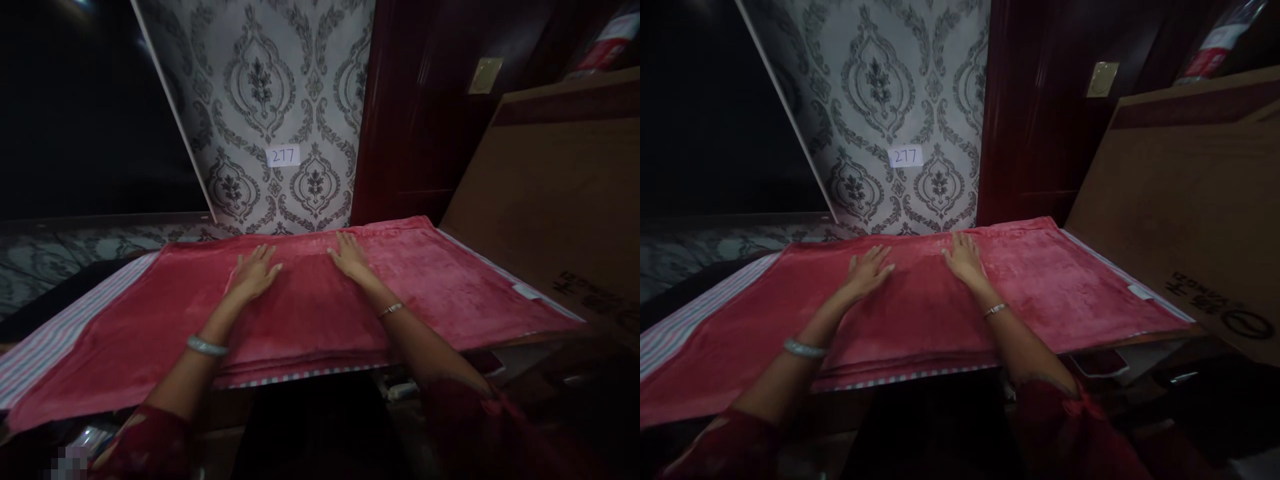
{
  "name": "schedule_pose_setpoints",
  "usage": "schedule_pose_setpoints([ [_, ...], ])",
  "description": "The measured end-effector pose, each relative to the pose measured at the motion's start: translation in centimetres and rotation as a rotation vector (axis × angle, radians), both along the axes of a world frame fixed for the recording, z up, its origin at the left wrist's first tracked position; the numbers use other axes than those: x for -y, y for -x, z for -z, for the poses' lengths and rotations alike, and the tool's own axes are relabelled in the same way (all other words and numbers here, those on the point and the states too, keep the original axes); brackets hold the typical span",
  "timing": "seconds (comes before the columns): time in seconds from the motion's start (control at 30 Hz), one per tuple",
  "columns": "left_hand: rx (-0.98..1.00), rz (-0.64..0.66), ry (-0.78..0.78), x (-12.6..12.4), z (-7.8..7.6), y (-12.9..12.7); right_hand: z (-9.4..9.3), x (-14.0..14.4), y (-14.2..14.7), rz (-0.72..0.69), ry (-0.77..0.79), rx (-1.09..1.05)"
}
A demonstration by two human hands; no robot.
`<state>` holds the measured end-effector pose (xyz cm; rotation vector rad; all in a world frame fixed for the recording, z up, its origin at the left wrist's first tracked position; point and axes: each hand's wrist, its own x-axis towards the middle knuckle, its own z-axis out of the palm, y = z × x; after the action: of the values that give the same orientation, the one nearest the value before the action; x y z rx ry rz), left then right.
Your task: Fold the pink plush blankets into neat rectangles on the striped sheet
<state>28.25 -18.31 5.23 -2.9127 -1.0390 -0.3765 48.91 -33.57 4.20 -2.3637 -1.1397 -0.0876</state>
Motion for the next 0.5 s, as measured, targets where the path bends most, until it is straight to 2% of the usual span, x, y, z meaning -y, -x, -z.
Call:
schedule_pose_setpoints([
  [0.07, 0.020, -0.014, -0.019, 0.0, -0.3, -1.9, 0.5, -1.2, -0.1, 0.120, 0.049, -0.003],
  [0.1, 0.026, -0.034, -0.024, -0.1, 0.2, -2.6, 1.2, -1.4, 0.0, 0.155, 0.076, -0.003],
  [0.23, -0.010, -0.105, 0.020, -0.6, 4.3, -3.8, 5.5, -1.0, 0.5, 0.191, 0.150, 0.055],
  [0.3, -0.021, -0.110, 0.034, -0.9, 6.2, -3.7, 6.9, -0.7, 0.5, 0.197, 0.160, 0.079],
  [0.37, -0.004, -0.105, 0.027, -1.0, 7.1, -3.6, 7.4, -0.6, 0.4, 0.200, 0.172, 0.078],
  [0.5, 0.017, -0.095, 0.042, -1.0, 7.1, -3.3, 7.2, -0.7, 0.0, 0.197, 0.186, 0.066],
])
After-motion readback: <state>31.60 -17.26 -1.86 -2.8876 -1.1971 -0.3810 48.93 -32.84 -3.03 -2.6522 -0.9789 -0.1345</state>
